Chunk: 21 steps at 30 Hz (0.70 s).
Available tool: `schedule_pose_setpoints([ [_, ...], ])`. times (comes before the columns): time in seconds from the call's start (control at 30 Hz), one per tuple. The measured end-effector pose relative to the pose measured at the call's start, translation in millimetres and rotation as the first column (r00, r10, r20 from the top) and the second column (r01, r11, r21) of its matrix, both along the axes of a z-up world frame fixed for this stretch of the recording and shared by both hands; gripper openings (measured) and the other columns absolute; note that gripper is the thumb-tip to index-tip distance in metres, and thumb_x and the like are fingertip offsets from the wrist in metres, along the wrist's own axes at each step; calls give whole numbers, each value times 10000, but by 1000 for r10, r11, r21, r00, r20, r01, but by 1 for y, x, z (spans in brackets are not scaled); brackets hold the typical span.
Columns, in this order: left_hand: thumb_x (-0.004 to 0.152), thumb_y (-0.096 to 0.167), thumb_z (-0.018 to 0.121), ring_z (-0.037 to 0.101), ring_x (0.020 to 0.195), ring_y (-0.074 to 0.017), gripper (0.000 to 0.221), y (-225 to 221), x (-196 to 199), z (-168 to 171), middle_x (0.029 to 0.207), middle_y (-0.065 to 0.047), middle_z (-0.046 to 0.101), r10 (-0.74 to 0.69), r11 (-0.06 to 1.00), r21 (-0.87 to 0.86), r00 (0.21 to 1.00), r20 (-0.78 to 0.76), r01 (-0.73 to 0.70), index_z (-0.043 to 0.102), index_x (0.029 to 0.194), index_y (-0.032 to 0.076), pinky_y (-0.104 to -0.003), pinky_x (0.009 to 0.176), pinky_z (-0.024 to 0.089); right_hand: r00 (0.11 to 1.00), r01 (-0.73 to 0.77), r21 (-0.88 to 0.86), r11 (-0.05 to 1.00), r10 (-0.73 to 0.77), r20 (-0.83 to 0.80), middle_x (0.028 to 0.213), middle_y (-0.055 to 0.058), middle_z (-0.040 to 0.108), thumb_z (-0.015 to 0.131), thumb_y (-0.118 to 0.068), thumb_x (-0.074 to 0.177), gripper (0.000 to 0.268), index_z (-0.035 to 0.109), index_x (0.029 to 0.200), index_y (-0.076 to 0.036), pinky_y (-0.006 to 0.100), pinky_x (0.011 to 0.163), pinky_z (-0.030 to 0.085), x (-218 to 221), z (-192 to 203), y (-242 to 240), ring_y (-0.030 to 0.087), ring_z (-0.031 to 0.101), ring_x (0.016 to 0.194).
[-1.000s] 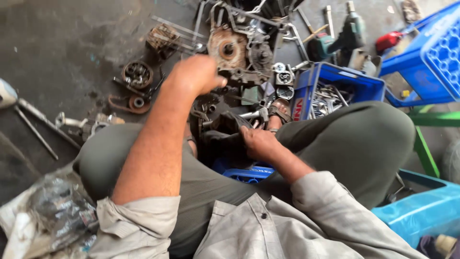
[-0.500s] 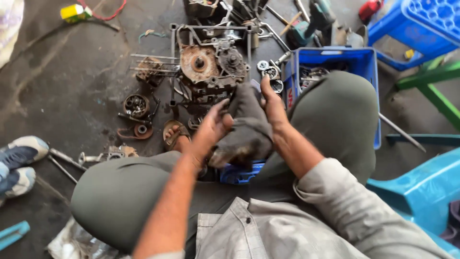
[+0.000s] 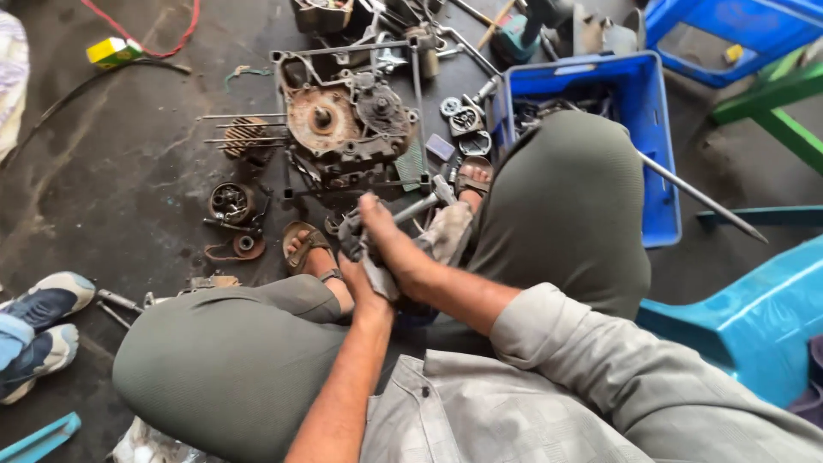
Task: Dismantling and reassembling internal components of a motorcycle engine on a workshop floor.
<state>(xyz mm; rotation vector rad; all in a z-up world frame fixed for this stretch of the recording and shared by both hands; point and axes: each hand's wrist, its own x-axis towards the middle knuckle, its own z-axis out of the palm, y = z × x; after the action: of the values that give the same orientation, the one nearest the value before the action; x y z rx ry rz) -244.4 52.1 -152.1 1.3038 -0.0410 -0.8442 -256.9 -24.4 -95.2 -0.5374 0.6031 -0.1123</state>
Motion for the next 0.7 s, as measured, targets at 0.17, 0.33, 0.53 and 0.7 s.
schedule_pose_setpoints([
  [0.17, 847, 194, 771, 625, 1187, -257, 716, 23, 2, -32, 1356, -141, 586, -104, 987, 129, 992, 67, 94, 429, 1466, 88, -351, 975, 543, 971, -136, -402, 905, 42, -234, 1557, 260, 343, 513, -710, 889, 1108, 69, 1592, 22, 418, 1176, 322, -3, 12, 10, 332, 360, 1454],
  [0.33, 853, 211, 757, 629, 1186, -270, 675, 21, 0, -67, 1343, -149, 598, -302, 933, 233, 949, 93, 274, 454, 1444, 87, -362, 978, 542, 918, -300, -640, 707, 30, -396, 1564, 438, 227, 531, -789, 852, 1314, -26, 1564, 164, 473, 1222, 275, 2, -13, 37, 468, 261, 1515],
  [0.53, 861, 231, 739, 634, 1184, -285, 629, 39, -14, -115, 1327, -159, 611, -503, 823, 349, 861, 78, 449, 485, 1417, 86, -374, 982, 539, 801, -598, -698, 393, 283, -528, 1583, 470, 121, 647, -796, 828, 1281, 145, 1602, 92, 619, 1220, 173, -1, 38, 66, 615, 128, 1517],
  [0.7, 867, 248, 725, 638, 1182, -298, 593, 56, -20, -143, 1315, -167, 623, -671, 680, 440, 739, 52, 586, 510, 1395, 86, -384, 984, 537, 978, -175, -810, 559, 194, -78, 1613, 410, 316, 620, -687, 862, 999, 437, 1611, -53, 570, 1167, 362, 9, 92, 50, 580, 350, 1465],
])
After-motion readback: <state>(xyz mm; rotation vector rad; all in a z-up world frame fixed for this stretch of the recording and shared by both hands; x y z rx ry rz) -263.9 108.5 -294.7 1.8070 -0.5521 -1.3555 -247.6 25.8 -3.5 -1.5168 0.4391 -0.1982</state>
